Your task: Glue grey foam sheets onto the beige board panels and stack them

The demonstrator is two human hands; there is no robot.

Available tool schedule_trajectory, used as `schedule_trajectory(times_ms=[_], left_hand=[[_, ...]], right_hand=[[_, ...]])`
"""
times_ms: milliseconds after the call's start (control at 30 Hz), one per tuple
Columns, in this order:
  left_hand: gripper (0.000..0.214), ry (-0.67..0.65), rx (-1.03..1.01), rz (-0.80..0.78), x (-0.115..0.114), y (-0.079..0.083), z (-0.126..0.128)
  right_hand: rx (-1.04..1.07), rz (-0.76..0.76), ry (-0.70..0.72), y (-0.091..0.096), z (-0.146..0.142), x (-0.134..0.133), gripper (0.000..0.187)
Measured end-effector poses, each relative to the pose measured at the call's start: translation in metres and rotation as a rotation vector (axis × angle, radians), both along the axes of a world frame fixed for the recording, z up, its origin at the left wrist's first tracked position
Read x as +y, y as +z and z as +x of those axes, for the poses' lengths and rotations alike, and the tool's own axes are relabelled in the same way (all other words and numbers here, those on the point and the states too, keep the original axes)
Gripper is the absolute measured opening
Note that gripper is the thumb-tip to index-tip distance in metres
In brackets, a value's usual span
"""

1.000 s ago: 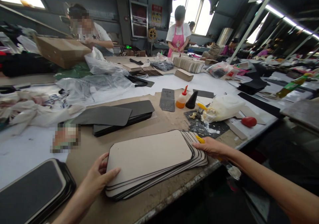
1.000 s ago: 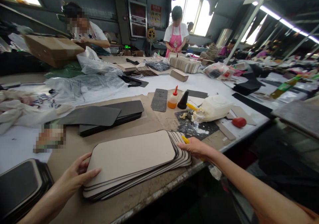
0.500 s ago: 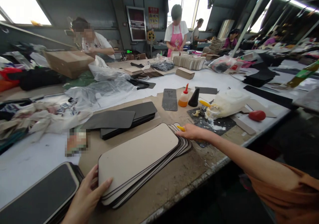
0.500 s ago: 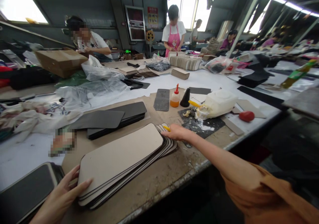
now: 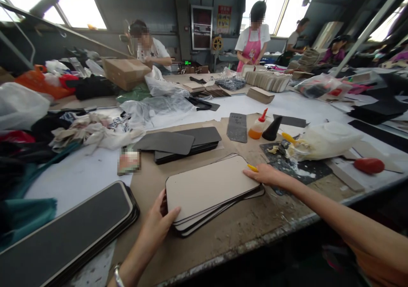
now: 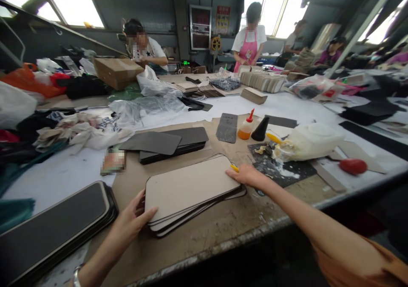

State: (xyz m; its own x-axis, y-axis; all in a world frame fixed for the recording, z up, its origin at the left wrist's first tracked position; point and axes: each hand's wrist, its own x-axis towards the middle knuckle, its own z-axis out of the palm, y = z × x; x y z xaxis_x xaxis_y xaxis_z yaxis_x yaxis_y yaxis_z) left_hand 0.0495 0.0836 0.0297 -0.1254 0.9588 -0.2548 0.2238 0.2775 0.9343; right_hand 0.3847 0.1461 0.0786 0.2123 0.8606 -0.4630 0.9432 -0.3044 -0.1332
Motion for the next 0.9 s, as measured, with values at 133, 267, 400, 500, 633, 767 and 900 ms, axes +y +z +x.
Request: schedule_trajectory(times_ms=[133,267,400,500,633,767,900], left_hand=[[0.08,-0.03,-0.014,0.006,0.002,0.002,0.003],[0.077,-0.058,0.03,0.035,-0.002,-0.003,0.0],[0.083,-0.092,0.096,0.109,-0.006,-0.009,-0.01],[0.098,-0.121,0.307,0.275,-0.001,-0.011,-0.015],[0.113,-0.341,0.552,0.509,0.005,-0.013,-0.014],[0.121,-0.451,0.741,0.575,-0.001,-0.015,-0.01],[0.119,-0.519,0.899,0.573,-0.005,-0.012,-0.003]], right_hand=[[-0.067,-0.012,0.09,0.0,0.002,-0.002,0.063],[-0.072,-0.032,0.143,0.003,0.004,-0.01,0.056],[-0.091,-0.034,0.144,0.008,0.012,-0.018,0.052],[-0.186,0.059,0.134,0.014,0.02,-0.018,0.047],[-0.213,0.12,0.16,0.021,0.016,-0.006,0.044],[-0.172,0.166,0.26,0.023,-0.005,0.018,0.04],[-0.132,0.179,0.331,0.017,-0.025,0.045,0.043]])
